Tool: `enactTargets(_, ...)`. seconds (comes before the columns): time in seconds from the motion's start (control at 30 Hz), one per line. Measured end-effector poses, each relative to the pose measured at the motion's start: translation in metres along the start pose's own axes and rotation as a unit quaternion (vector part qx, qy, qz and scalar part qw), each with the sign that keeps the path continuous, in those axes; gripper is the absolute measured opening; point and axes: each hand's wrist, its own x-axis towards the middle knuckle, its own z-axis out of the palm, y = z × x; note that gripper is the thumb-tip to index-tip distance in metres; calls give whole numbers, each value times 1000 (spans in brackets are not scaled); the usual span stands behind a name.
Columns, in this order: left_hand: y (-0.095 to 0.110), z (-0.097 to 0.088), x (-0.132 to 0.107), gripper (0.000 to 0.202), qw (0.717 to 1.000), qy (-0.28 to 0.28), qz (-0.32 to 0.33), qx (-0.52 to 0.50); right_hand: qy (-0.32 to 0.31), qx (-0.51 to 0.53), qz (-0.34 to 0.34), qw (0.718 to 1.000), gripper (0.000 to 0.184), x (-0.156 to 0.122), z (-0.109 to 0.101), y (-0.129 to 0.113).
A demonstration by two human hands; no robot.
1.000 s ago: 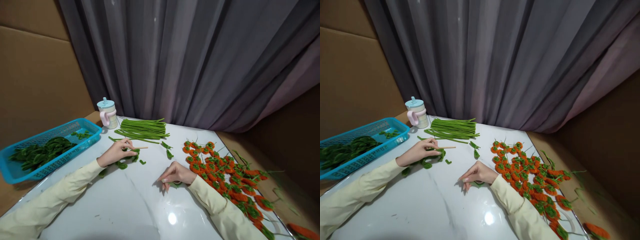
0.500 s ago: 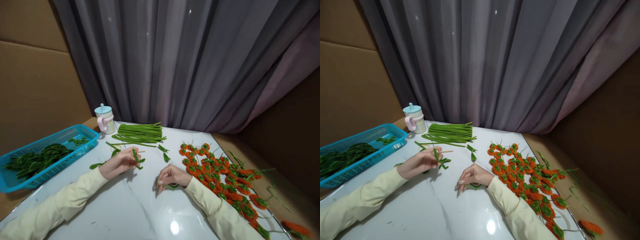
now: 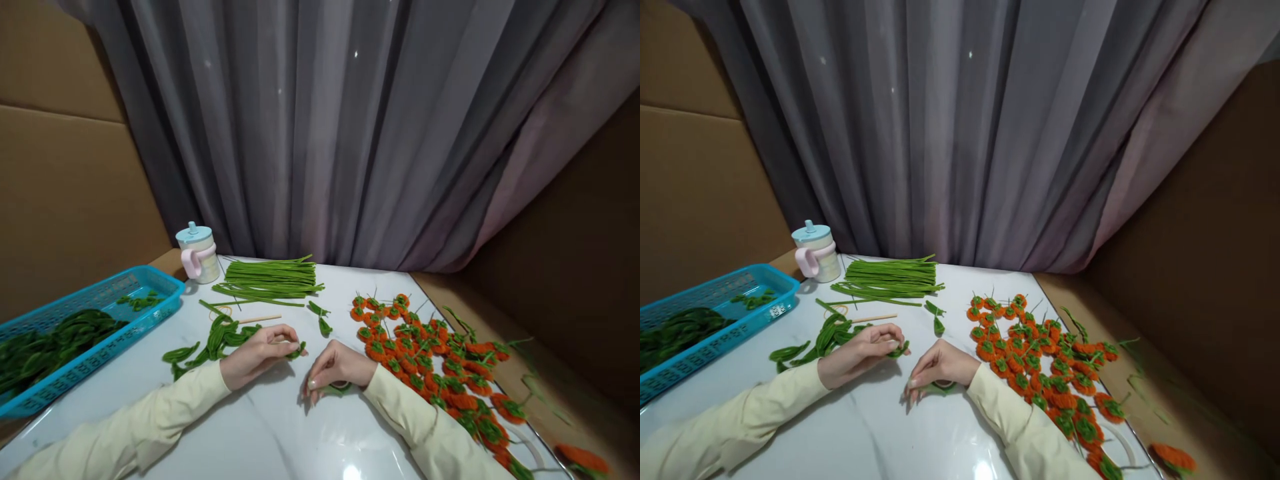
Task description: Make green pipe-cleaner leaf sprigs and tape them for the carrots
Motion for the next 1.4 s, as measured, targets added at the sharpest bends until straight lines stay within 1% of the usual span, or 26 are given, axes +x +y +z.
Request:
enactTargets(0.13,-15,-2,3,32,1000,1,18,15,-8,17,0,1000,30,0,0,-1)
enactTargets(0.2,-21,-3,3,33,999,2,16,31,-9,26,1,1000,30,0,0,-1)
enactTargets(0.27,-26,-5,4,33,999,4,2,36,-6,25,2,1000,31,0,0,0)
enactTargets(0.37,-29,-7,6,32,999,25,-32,25,1,17,5,1000,33,0,0,0)
enactTargets(0.5,-28,-10,9,36,996,48,-76,6,-3,24,2,1000,34,-1,0,0)
enactTargets(0.57,-28,-12,9,39,995,47,-86,11,-5,29,5,1000,33,-1,0,-1)
enactTargets(0.67,-29,-14,9,44,996,23,-88,23,-3,48,20,999,33,0,0,-2)
enactTargets(0.8,-30,-16,8,41,994,-10,-100,36,-9,66,27,997,31,-1,1,-4)
enactTargets(0.87,-29,-17,7,41,993,-17,-106,41,-13,68,25,997,32,-1,0,-4)
enactTargets(0.93,-28,-17,6,44,994,-11,-101,47,-3,68,21,997,33,-1,0,-2)
enactTargets(1.03,-27,-14,5,48,993,-4,-84,87,22,63,9,998,33,0,0,2)
enactTargets(1.1,-26,-11,5,50,989,-8,-88,120,18,49,-7,999,32,2,-2,4)
enactTargets(1.2,-22,-4,5,48,982,-28,-115,150,1,1,-62,998,27,4,-5,6)
enactTargets(1.27,-17,1,5,45,976,-41,-139,164,-1,-22,-83,996,24,5,-6,7)
enactTargets(1.33,-12,5,6,44,972,-40,-158,171,6,-8,-76,997,26,5,-6,9)
enactTargets(1.4,-8,7,7,45,970,-23,-177,166,19,22,-57,998,31,5,-5,10)
